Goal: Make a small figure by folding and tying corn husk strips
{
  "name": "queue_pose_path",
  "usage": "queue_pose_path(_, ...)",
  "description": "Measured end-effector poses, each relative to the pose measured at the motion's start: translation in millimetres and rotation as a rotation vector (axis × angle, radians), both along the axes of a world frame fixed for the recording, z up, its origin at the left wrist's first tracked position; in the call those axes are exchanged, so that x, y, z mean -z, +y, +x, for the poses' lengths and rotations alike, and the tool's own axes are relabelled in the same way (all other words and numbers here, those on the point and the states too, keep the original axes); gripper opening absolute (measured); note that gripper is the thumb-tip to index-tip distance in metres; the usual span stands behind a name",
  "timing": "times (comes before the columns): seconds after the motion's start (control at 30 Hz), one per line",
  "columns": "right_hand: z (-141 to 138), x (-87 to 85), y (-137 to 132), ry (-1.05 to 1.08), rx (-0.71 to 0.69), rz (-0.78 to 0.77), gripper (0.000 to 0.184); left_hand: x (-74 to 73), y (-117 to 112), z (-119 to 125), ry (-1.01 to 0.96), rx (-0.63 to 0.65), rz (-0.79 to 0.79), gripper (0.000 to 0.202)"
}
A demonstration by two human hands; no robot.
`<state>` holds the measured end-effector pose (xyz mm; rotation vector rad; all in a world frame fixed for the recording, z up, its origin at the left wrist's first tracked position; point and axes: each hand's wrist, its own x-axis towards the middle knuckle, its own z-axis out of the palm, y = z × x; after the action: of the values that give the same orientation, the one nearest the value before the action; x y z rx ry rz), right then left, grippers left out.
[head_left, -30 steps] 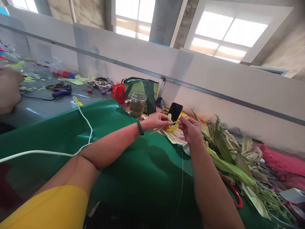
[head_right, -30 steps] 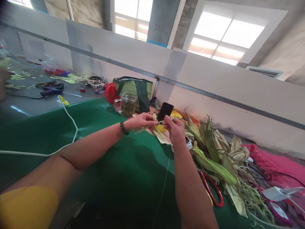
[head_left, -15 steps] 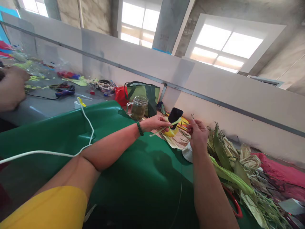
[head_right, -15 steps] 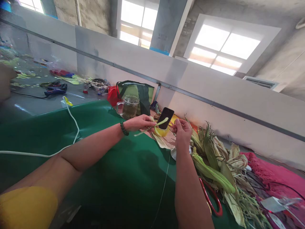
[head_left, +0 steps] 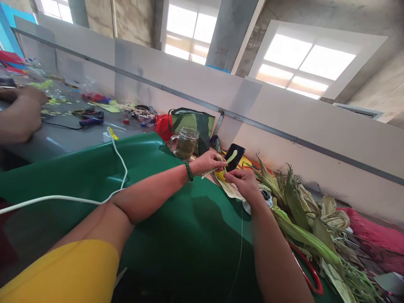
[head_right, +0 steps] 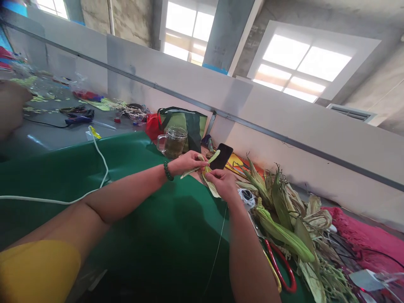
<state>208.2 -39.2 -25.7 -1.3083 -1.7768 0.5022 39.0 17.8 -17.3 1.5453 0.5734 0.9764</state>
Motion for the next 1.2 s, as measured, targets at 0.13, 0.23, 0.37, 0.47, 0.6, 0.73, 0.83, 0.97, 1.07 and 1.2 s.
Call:
queue_pose_path(0.13,-6,3.5,-2,-0.099,0.012,0.075,0.036,1.3,1,-2,0.022,0.085,0.003,0.031)
queue_pose_path(0.23,-7,3.7,-3,-0.17,0.012,0.094,0.034,0.8,0,-3,0.016,0.052,0.078,0.025)
queue_pose_path(0.37,-4,-2.8,-9,-0.27,0.067,0.163,0.036,-0.4,2,-6,0.053,0.04,0.051,0.022)
queue_pose_path(0.47,1,-12.2,-15,-0.242,0.215,0.436,0.035,0.9,5,-7,0.111,0.122,-0.004,0.022)
queue_pose_path(0.6,8,-17.9,-15,-0.203,0.136,0.45,0.031,5.5,7,-5,0.183,0.25,-0.018,0.036)
queue_pose_path(0.73,11,-13.6,-8,-0.11,-0.088,0.037,0.035,0.3,5,-7,0.127,0.272,-0.053,0.043)
queue_pose_path(0.83,12,-14.1,-6,0.071,-0.074,0.029,0.034,-9.5,3,-12,-0.088,0.228,-0.206,0.037)
queue_pose_path(0.97,13,-15.8,-4,0.242,0.006,0.156,0.033,-13.0,5,-13,-0.313,0.093,-0.401,0.031)
queue_pose_path(1.07,9,-10.3,-2,0.21,0.037,0.221,0.033,-8.0,3,-7,-0.226,0.161,-0.34,0.023)
queue_pose_path(1.2,0,0.3,0,0.08,0.032,0.263,0.031,-2.5,-6,2,-0.087,0.165,-0.138,0.02)
